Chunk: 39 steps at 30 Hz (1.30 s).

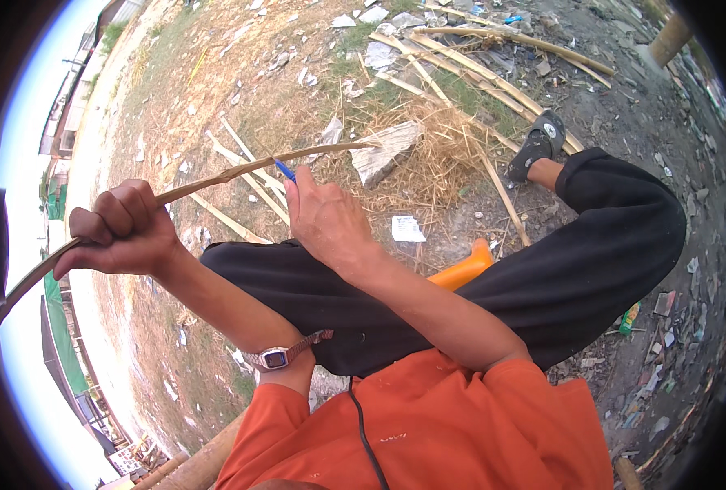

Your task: The person sits on a small stool outdoors and uses a knife to shave thin strips from a long piece of bamboo held in their left hand. The person repeatedly scrapes the knife along the bamboo to remove the outer layer, creating a pile of shavings on the ground.

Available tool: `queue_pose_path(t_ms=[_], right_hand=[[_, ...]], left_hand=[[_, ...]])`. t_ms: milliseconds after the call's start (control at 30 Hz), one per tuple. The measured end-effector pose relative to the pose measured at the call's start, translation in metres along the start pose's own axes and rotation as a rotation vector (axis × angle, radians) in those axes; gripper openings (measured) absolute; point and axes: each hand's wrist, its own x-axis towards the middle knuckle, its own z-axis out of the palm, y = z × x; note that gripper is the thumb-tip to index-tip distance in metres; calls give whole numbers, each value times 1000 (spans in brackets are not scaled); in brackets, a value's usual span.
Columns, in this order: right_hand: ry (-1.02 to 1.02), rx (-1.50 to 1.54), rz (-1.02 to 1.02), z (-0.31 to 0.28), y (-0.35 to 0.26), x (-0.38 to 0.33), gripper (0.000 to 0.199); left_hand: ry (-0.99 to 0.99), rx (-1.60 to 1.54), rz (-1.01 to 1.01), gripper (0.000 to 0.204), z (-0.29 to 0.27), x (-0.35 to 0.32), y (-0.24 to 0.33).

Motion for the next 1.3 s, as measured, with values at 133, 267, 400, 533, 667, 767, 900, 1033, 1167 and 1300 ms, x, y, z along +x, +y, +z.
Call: queue_pose_path(t_ms=[133, 267, 400, 533, 667, 767, 900, 1033, 1167, 1300], right_hand=[[-22, -68, -22, -7, -2, -3, 25], [-34, -74, 0, 10, 5, -13, 24], [-33, -41, -35, 9, 1, -9, 23], [-11, -101, 5, 19, 16, -14, 24], [-12, -179, 83, 22, 59, -6, 24], [32, -89, -12, 24, 23, -17, 22], [113, -43, -63, 35, 27, -7, 21], [87, -19, -77, 37, 14, -4, 21], [78, -72, 7, 49, 39, -5, 22], [72, -63, 17, 43, 39, -2, 21]], left_hand=[[-20, 2, 10, 59, -13, -4, 6], [1, -5, 13, 59, -8, -3, 5], [98, 114, 55, 59, -12, -3, 6], [153, 191, 60, 59, -2, -3, 4], [240, 257, 62, 61, -1, -2, 7], [258, 358, 65, 62, 11, -5, 1], [306, 452, 103, 61, 18, 3, -6], [564, 682, 199, 58, 29, 9, -11], [640, 738, 208, 57, 40, 7, -12], [644, 780, 249, 57, 39, 8, -13]])
